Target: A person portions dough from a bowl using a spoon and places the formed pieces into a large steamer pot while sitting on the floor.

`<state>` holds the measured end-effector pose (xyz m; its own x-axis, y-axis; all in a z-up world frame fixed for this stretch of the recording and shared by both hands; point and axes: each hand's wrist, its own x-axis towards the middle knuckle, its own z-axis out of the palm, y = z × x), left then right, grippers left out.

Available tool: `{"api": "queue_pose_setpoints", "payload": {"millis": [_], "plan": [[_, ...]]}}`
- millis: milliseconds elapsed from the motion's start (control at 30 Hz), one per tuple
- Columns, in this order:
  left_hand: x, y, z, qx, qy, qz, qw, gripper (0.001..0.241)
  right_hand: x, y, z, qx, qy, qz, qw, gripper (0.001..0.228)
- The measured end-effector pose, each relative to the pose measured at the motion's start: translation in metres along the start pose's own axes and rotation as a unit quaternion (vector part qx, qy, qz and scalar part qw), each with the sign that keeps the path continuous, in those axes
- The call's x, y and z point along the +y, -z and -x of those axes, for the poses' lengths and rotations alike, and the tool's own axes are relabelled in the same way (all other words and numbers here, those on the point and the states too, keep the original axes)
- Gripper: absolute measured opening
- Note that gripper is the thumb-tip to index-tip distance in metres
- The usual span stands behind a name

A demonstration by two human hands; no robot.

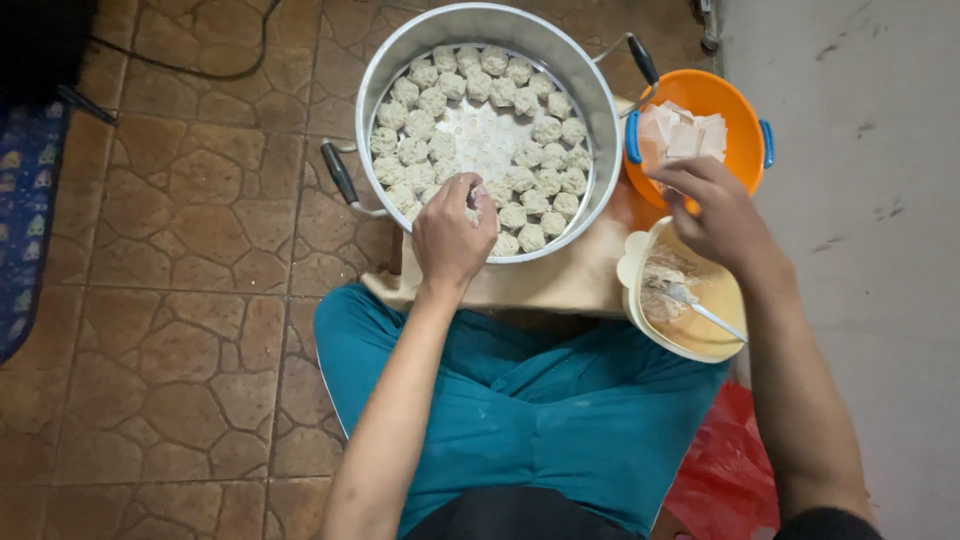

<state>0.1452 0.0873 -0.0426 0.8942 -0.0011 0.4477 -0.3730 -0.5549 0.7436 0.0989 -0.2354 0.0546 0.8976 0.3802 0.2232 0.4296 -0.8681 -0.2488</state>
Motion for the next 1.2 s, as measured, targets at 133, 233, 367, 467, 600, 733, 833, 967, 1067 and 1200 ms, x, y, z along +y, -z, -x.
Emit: {"api": "queue_pose_setpoints", "payload": {"millis": [133, 233, 367, 467, 600, 733, 833, 967, 1067, 1200], "plan": [[0.010, 0.007, -0.001, 0.008, -0.015, 0.003, 1.000, 0.014, 0.027, 0.008, 0.081, 0.040, -0.101, 0.037, 0.993, 0.032], [0.010, 0.004, -0.001, -0.005, -0.008, -0.019, 1.000, 0.016, 0.043, 0.008, 0.121, 0.074, -0.153, 0.032, 0.985, 0.027], [0.007, 0.002, 0.001, -0.014, -0.052, -0.036, 0.998, 0.016, 0.059, -0.005, 0.152, 0.092, -0.187, 0.064, 0.976, 0.033], [0.003, -0.002, 0.002, -0.030, -0.033, -0.057, 0.997, 0.013, 0.068, -0.019, 0.163, 0.103, -0.206, 0.067, 0.971, 0.031], [0.003, -0.002, 0.002, -0.059, 0.012, -0.073, 0.995, 0.014, 0.061, -0.026, 0.150, 0.133, -0.233, -0.003, 0.963, 0.028], [0.001, -0.002, 0.002, -0.071, 0.013, -0.068, 0.995, 0.013, 0.073, -0.040, 0.150, 0.141, -0.244, -0.042, 0.959, 0.027], [0.004, 0.001, 0.002, -0.077, 0.022, -0.056, 0.995, 0.013, 0.075, -0.040, 0.148, 0.127, -0.246, -0.047, 0.960, 0.028], [0.007, -0.001, 0.002, -0.099, 0.009, 0.041, 0.994, 0.014, 0.065, -0.027, 0.144, 0.122, -0.232, -0.052, 0.964, 0.029], [0.051, 0.007, 0.007, -0.145, -0.001, 0.176, 0.974, 0.016, 0.044, -0.010, 0.137, 0.127, -0.191, -0.048, 0.972, 0.027], [0.098, 0.003, 0.045, -0.232, 0.043, 0.305, 0.923, 0.018, -0.008, 0.005, 0.139, 0.082, -0.172, -0.028, 0.981, 0.027]]}}
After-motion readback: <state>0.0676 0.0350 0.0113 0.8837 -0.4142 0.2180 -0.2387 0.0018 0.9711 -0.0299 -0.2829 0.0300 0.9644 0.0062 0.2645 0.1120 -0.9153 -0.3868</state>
